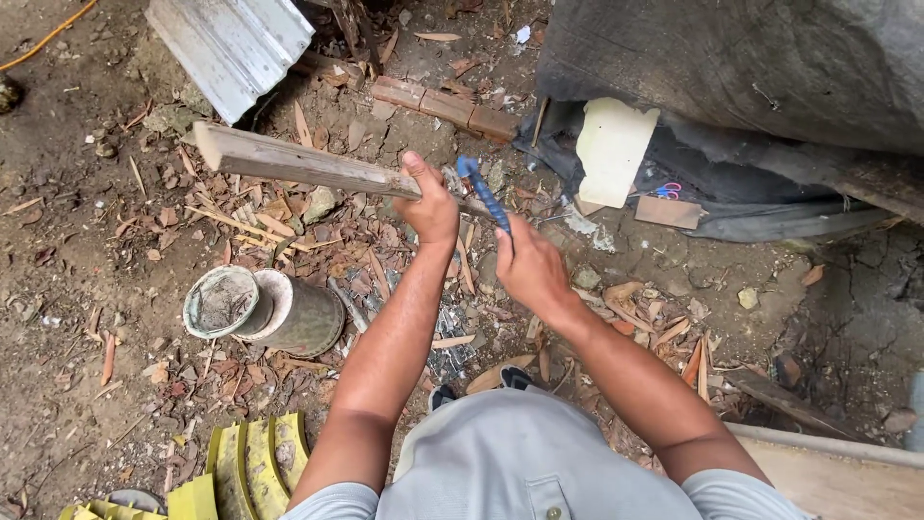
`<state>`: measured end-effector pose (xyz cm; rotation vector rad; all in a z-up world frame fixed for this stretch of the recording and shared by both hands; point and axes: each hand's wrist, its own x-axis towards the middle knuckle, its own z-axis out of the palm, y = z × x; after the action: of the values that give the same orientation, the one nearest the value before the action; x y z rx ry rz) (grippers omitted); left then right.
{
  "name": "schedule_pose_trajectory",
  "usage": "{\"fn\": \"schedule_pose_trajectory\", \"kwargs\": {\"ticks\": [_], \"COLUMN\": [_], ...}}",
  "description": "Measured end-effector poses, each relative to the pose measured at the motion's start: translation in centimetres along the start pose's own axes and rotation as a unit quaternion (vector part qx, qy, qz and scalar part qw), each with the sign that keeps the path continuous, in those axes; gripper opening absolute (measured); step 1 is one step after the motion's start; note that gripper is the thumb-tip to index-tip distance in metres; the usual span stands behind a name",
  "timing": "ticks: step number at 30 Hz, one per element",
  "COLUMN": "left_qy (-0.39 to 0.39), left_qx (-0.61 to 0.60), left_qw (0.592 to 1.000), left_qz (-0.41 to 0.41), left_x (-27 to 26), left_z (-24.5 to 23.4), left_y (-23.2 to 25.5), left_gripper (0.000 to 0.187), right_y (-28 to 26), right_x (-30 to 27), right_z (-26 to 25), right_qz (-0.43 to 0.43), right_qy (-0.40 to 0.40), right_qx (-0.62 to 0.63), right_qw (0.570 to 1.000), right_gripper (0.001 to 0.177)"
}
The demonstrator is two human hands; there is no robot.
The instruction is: Using a pry bar to remove wooden planks from a structure and moving corrugated metal sheets in an outdoor scrap area.
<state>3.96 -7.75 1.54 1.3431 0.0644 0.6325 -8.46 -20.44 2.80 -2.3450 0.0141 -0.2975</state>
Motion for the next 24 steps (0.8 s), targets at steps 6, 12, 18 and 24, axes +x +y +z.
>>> {"fn": "schedule_pose_trajectory", "kwargs": {"ticks": [6, 12, 18, 24], "left_qy": [0.002, 0.002, 0.005, -0.003], "left_qx": [0.007, 0.005, -0.007, -0.039], "left_qw": [1.0, 1.0, 0.999, 0.999], "left_qz": [-0.007, 0.003, -0.042, 0.003], "left_x": [-0.1, 0.4, 1.2, 1.4], "left_z": [-0.7, -0.5, -1.7, -1.6], "left_y": [-0.4, -0.7, 1.2, 0.2], "left_gripper": [0.054, 0.056, 0.049, 0.051], "right_y": [1.1, 2.0, 4.6, 4.7], "right_x": [0.4, 0.0, 0.2, -1.0], "right_z": [0.3, 0.9, 1.3, 1.6], "right_qz": [0.061, -0.121, 0.161, -0.02], "right_qy": [-0.066, 0.119, -0.078, 0.145], "right_qx": [-0.058, 0.076, 0.001, 0.109], "right_qw": [0.994, 0.983, 0.984, 0.983], "right_gripper": [0.031, 0.028, 0.026, 0.02]}}
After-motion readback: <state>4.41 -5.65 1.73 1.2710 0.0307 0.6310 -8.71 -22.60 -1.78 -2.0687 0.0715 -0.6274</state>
